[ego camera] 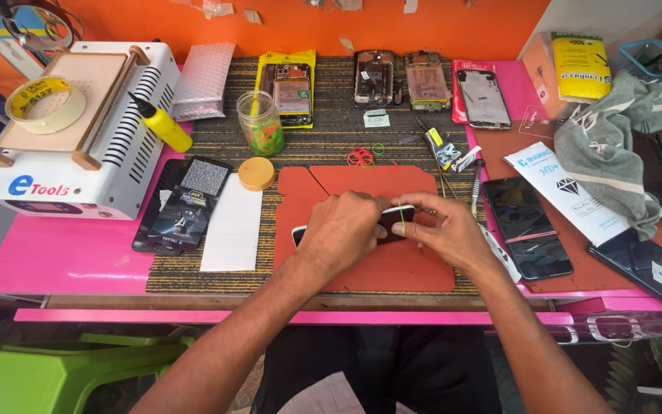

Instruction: The person secures a smartphone with rubber bands, then disassembles it using a screwdriver to remove screws and access internal components. The person handles the phone, rubber bands, and tools on a cluttered workbench.

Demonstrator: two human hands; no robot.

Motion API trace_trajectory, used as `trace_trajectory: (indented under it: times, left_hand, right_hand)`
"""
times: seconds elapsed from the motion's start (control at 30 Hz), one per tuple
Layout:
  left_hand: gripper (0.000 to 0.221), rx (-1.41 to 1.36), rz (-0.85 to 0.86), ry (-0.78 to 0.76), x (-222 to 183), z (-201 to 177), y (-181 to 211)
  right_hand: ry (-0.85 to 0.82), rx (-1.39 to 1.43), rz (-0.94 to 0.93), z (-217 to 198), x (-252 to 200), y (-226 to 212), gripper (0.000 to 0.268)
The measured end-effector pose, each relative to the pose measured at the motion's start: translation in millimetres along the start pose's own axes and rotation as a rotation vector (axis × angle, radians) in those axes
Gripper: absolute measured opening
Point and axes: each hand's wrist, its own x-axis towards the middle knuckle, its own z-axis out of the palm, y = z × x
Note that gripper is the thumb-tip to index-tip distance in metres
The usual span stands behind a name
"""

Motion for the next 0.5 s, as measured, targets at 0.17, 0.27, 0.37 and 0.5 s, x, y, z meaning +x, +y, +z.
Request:
trace_trajectory:
  times: [0.17,0.27,0.37,0.5]
  left_hand:
    - [0.022,0.004,-0.002,0.016,-4,2,3]
    - [0.021,0.014,0.011,0.047,-5,2,5]
    - [0.021,0.046,0.009,0.033,-5,4,5]
    - [0.022,0.004,0.004,0.040,-1,4,5]
  right_hand:
    - [-0.025,0.023,-0.058,2,2,6,0.038]
    - [-0.061,0.065,-0.048,4,0,6,0.036]
    - [-0.076,0.006,-0.013,5,-2,0,0.040]
    - [-0.156,-0.058,-0.007,4,1,-8,0.041]
